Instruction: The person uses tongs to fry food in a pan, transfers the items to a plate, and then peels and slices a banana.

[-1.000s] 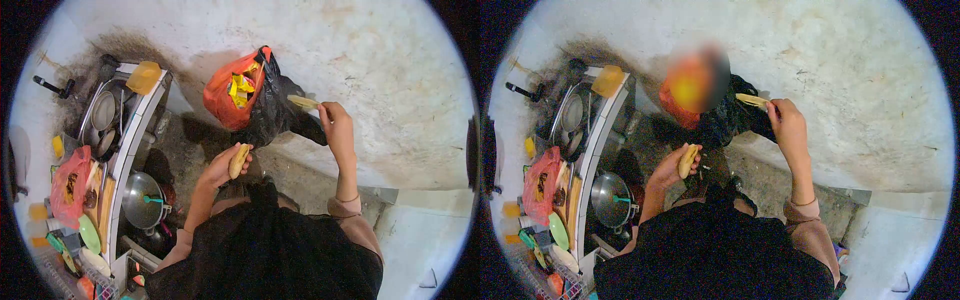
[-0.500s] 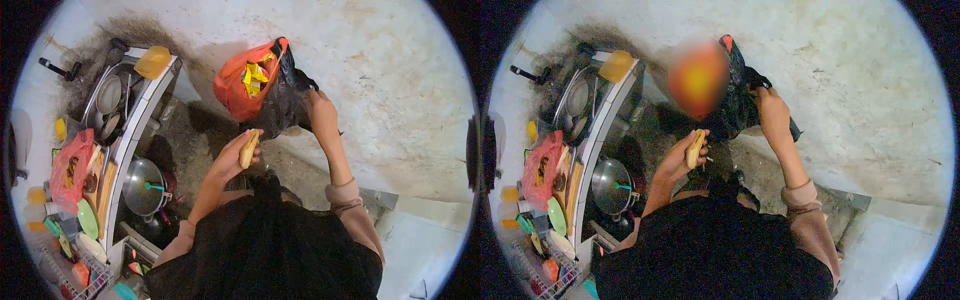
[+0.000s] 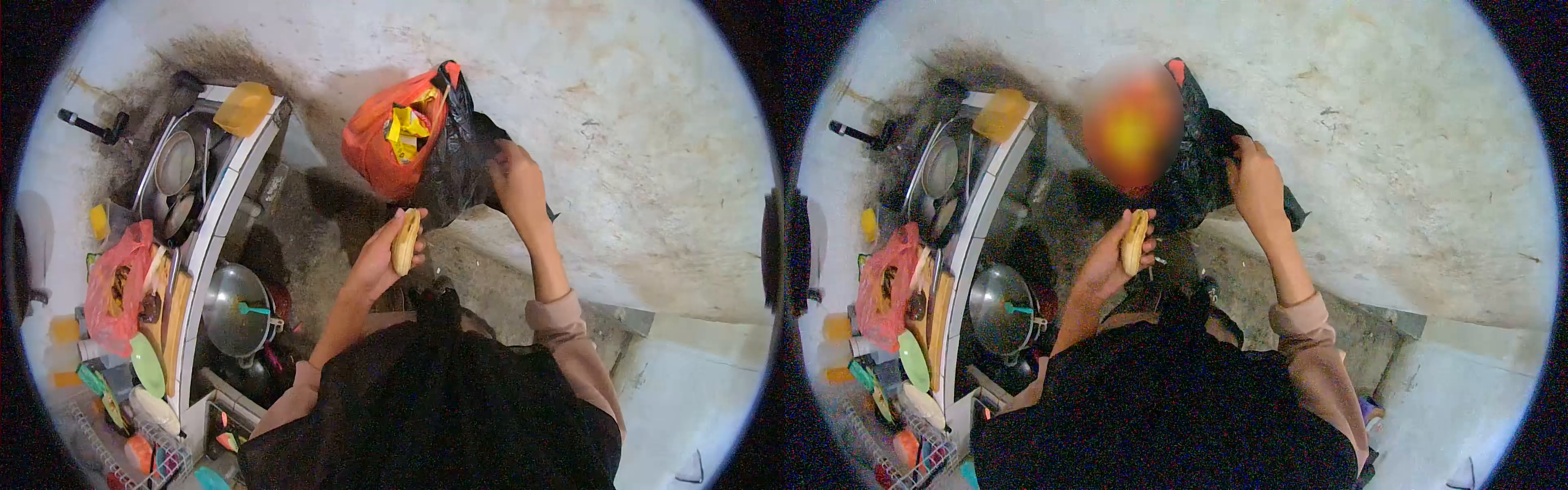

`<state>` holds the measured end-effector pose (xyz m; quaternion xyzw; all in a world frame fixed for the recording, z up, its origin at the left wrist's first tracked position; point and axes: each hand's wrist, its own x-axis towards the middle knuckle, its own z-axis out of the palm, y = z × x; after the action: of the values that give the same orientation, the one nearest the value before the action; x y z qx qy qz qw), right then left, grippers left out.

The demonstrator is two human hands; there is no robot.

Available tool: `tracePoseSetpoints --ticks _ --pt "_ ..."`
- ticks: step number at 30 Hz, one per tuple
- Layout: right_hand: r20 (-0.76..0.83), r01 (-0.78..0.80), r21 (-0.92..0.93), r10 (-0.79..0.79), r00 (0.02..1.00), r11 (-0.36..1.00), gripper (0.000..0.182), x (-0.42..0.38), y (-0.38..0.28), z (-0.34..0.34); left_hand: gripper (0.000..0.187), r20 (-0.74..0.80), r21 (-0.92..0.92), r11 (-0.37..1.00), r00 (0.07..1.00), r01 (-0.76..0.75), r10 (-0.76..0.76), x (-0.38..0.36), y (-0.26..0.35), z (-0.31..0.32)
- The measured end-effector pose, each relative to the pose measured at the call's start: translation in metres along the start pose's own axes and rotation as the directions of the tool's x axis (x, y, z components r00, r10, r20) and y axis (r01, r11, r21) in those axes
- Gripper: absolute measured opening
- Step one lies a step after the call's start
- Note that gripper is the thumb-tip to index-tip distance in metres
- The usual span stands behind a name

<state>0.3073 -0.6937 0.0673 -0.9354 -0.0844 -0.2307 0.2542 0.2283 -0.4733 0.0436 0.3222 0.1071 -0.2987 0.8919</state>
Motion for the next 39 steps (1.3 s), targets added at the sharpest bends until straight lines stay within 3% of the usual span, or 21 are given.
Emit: tracePoseSetpoints --ticks 2,5,8,11,14,20,29,32,39 --pt "0.042 -0.078 0.164 0.072 0.997 0.983 0.020 -0.005 -0.022 -0.016 0.039 0.007 -0.005 0.997 0.997 -0.075 0.075 0.000 0.000 0.003" --pt "0.175 -0.098 0.527 0.005 0.985 0.844 0.018 -0.025 -0.049 -0.023 0.036 -0.054 0.254 0.936 0.962 -0.245 0.267 0.002 -0.002 0.008" --pt "0.503 -0.487 0.605 0.172 0.847 0.631 0.017 -0.042 -0.077 -0.023 0.033 -0.045 0.502 0.799 0.913 -0.330 0.405 -0.004 0.003 0.022" --pt "0.511 -0.450 0.585 0.125 0.851 0.675 0.019 -0.040 -0.087 -0.024 0.030 -0.012 0.684 0.578 0.785 -0.446 0.620 0.002 -0.006 0.020" --pt "0.493 -0.517 0.729 0.179 0.851 0.448 0.019 -0.053 -0.089 -0.003 0.027 0.246 0.862 0.088 0.563 -0.499 0.789 0.008 -0.006 0.017" --pt "0.438 -0.495 0.770 0.229 0.869 0.402 0.017 -0.062 -0.093 0.007 0.023 0.443 0.861 -0.215 0.471 -0.461 0.763 -0.001 0.003 0.027" --pt "0.423 -0.461 0.753 0.191 0.886 0.469 0.013 -0.057 -0.098 0.002 0.023 0.417 0.879 -0.210 0.474 -0.429 0.775 -0.002 -0.001 0.020" --pt "0.354 -0.384 0.757 0.163 0.921 0.529 0.012 -0.058 -0.100 0.005 0.024 0.391 0.889 -0.189 0.477 -0.417 0.787 -0.005 -0.001 0.022" --pt "0.334 -0.387 0.785 0.196 0.922 0.484 0.011 -0.060 -0.102 0.010 0.025 0.381 0.898 -0.201 0.462 -0.391 0.801 -0.005 -0.001 0.022"
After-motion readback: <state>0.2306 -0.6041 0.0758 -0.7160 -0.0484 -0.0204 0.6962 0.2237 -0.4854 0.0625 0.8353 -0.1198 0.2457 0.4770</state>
